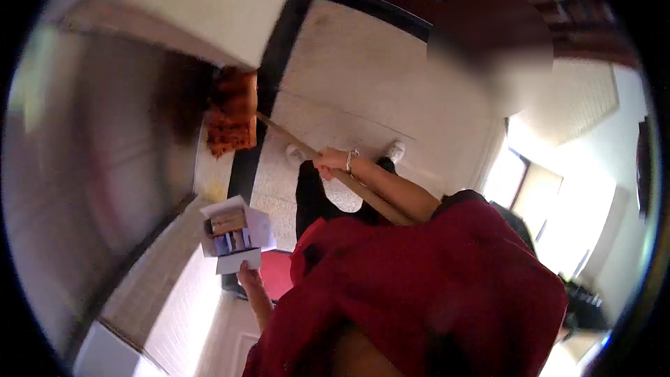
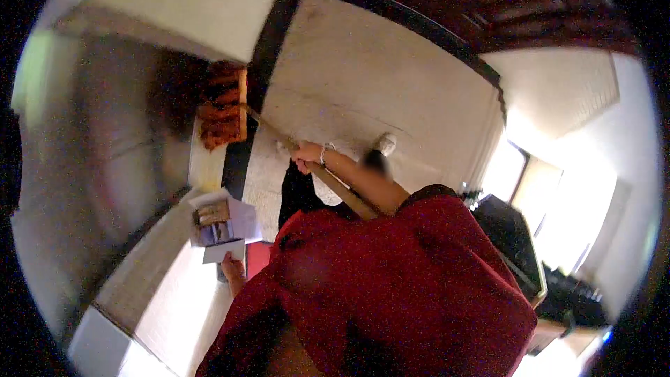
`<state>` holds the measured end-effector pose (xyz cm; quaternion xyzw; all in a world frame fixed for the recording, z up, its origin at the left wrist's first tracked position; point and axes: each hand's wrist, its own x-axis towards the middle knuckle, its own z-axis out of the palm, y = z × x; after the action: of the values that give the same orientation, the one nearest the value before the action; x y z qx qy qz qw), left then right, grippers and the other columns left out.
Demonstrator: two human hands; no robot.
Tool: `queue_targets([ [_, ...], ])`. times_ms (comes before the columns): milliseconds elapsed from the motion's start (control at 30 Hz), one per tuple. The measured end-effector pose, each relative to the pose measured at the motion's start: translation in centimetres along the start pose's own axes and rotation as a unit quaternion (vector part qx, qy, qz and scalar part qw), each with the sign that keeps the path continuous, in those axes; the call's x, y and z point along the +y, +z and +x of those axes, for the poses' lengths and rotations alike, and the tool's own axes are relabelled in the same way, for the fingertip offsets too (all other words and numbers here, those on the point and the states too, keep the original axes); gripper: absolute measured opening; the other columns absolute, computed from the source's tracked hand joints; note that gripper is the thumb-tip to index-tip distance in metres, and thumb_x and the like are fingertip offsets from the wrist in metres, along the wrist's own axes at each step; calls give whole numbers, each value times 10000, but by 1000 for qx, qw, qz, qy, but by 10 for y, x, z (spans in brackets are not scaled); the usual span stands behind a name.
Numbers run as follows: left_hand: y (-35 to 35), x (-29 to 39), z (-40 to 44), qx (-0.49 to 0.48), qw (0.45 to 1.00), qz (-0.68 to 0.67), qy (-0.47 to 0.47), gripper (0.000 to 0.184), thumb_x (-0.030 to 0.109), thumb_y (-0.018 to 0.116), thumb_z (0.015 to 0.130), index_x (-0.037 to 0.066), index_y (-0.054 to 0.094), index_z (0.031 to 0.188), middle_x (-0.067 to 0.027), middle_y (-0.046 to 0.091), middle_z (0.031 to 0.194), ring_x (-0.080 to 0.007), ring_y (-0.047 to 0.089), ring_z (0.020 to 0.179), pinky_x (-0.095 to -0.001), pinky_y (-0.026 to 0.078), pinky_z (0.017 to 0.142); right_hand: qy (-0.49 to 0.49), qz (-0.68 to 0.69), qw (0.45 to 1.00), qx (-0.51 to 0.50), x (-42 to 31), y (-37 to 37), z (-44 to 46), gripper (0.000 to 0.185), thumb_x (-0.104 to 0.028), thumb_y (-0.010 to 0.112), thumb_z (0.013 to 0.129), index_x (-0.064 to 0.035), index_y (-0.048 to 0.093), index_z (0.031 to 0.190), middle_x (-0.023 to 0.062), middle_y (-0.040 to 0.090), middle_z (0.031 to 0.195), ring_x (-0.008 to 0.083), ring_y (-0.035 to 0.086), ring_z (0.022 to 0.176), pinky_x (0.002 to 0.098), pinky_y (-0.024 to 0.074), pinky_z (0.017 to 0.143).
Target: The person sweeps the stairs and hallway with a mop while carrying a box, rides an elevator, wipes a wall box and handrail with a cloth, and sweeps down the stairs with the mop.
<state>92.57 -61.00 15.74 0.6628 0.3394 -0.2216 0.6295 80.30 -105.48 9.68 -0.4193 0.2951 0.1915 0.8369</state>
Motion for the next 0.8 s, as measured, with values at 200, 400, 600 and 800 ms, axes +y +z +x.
queue_targets([
  [200,22,-19,22,-154,984,44,76,386,30,428,744,-48,365,1116,-174,470,1056,-302,501,938,-394,450,782,-52,175,981,63,109,-61,-180,161,-96,517,722,-25,373,731,50,411,515,142,421,392,277,365,343],
  [400,119,-40,-29,-180,813,505,227,199,97,490,724,13,454,900,-94,521,833,-225,528,695,-357,466,606,-34,132,937,322,248,-127,-385,172,-115,517,722,-16,401,801,65,451,551,142,459,417,281,392,353],
  [600,278,-58,-63,-362,757,409,359,217,66,527,723,39,488,935,-69,533,843,-187,532,778,-328,468,644,-175,302,855,384,364,-239,-447,180,-192,464,796,-23,492,740,103,482,511,224,445,345,317,351,304],
  [800,380,-82,-121,-353,917,178,53,224,62,545,718,64,497,937,-56,534,839,-178,525,750,-306,451,614,-300,522,720,346,275,-247,-537,122,-85,427,817,-64,430,698,-29,314,493,76,312,393,192,279,363],
])
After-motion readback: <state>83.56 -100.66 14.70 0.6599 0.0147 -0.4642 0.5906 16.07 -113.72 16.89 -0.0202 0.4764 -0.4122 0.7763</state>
